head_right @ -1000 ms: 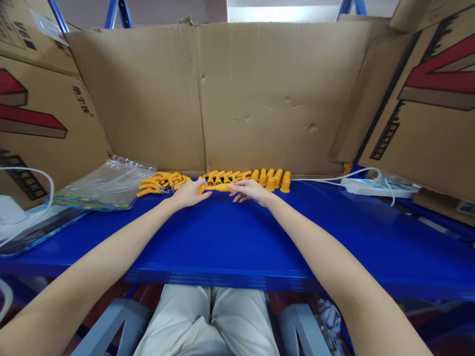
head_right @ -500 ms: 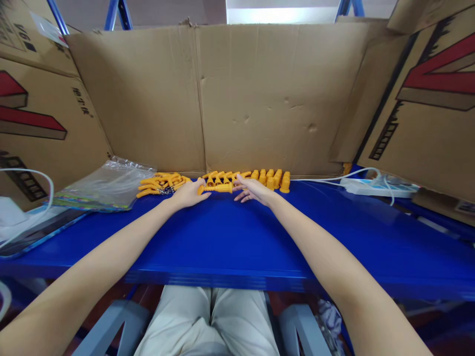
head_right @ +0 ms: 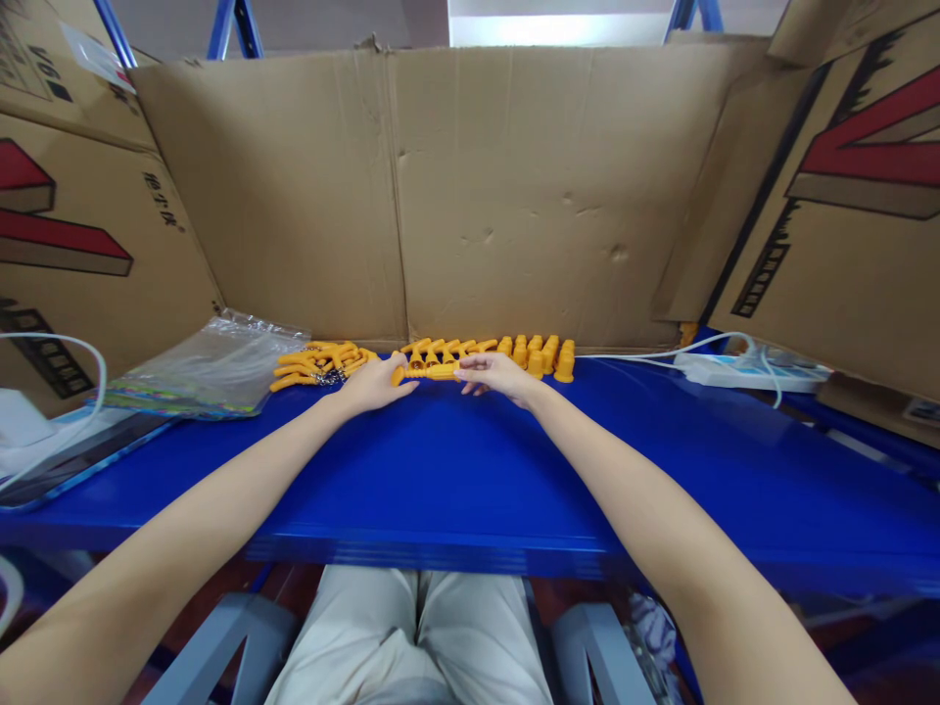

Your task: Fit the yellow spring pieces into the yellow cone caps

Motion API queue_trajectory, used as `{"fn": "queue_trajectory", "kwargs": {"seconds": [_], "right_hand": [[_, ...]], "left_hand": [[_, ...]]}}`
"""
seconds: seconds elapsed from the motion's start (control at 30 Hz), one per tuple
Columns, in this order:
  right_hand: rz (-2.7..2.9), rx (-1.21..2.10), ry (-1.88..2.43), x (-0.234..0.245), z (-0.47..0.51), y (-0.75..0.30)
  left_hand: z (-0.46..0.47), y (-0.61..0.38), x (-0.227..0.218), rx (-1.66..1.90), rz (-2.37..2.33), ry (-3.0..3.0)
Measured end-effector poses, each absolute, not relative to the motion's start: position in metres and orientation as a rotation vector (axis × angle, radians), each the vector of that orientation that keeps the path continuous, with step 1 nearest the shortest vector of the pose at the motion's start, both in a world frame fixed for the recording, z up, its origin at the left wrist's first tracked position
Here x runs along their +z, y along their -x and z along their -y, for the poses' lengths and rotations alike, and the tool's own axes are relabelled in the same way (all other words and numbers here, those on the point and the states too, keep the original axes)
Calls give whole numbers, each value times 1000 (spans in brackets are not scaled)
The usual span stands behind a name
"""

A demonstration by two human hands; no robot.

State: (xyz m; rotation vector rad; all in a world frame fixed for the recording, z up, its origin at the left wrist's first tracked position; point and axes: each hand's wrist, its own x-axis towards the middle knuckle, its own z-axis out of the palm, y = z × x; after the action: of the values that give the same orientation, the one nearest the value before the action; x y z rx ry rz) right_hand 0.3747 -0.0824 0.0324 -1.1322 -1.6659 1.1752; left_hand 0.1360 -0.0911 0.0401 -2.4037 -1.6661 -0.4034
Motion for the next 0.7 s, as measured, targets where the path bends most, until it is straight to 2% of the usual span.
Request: {"fn": "queue_trajectory", "kwargs": {"seconds": [0.2,0.53,0.7], "right_hand": [[1700,1158,1142,33,85,-374],[1528,1369,1104,37,92,-364],[1462,1364,1056,39,90,-356]], "left_hand": [[93,-137,42,-373,1653,2389],[97,-139,46,-348,1652,2397],[94,-137,47,-363,1675,2396]]}}
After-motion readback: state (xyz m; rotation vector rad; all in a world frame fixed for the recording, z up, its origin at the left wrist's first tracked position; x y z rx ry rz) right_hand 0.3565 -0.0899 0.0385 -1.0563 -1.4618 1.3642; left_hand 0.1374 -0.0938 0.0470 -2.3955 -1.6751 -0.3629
